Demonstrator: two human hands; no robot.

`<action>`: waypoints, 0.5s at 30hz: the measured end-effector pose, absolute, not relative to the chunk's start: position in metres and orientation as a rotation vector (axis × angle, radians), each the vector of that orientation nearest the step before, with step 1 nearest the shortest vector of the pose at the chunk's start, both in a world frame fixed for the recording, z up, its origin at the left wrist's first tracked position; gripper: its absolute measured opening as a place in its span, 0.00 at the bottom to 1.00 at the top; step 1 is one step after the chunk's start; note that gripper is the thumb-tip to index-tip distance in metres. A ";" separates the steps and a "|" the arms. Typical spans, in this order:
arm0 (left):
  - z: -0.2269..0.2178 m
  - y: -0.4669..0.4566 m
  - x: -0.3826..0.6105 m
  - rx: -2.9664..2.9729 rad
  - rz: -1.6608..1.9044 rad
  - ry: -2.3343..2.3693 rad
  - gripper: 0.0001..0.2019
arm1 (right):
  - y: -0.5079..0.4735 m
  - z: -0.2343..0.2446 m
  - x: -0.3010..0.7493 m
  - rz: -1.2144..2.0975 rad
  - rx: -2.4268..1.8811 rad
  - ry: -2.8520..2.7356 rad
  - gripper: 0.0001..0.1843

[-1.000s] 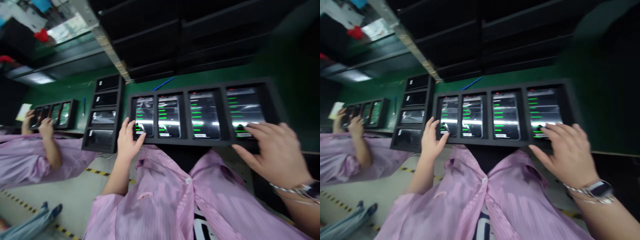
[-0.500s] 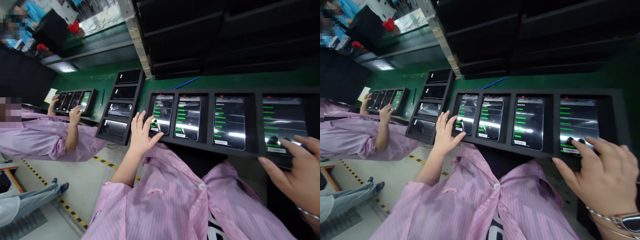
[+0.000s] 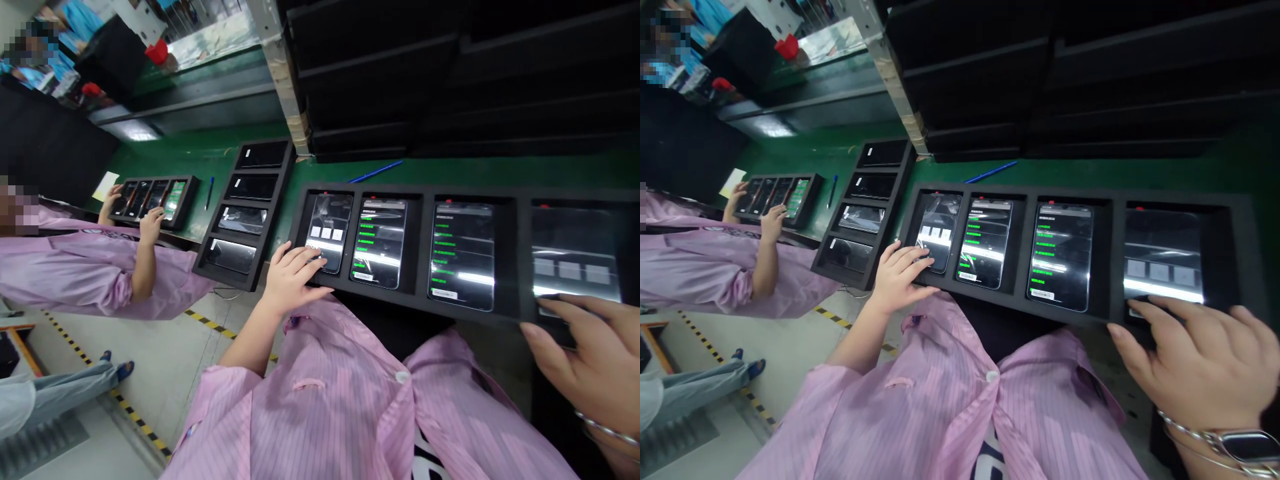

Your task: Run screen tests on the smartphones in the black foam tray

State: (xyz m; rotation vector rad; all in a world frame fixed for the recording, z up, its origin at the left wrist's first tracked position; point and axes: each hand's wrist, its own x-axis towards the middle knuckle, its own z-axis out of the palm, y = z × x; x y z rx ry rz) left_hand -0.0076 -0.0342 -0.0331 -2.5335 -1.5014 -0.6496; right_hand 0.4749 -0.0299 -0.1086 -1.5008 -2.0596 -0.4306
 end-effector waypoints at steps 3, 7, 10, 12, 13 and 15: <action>-0.033 -0.034 -0.007 -2.533 -0.692 -1.492 0.24 | -0.026 -0.089 0.460 -0.656 -1.145 -2.145 0.24; -0.033 -0.033 -0.008 -2.526 -0.709 -1.477 0.23 | -0.022 -0.065 0.442 -0.809 -1.067 -2.197 0.21; -0.033 -0.033 -0.008 -2.523 -0.704 -1.495 0.23 | -0.021 -0.061 0.439 -0.848 -1.072 -2.186 0.21; -0.033 -0.033 -0.007 -2.518 -0.702 -1.507 0.22 | -0.022 -0.064 0.440 -0.864 -1.088 -2.172 0.21; -0.033 -0.033 -0.007 -2.516 -0.704 -1.506 0.22 | -0.024 -0.066 0.440 -0.862 -1.107 -2.165 0.21; -0.033 -0.033 -0.007 -2.516 -0.706 -1.495 0.23 | -0.026 -0.070 0.441 -0.829 -1.166 -2.150 0.19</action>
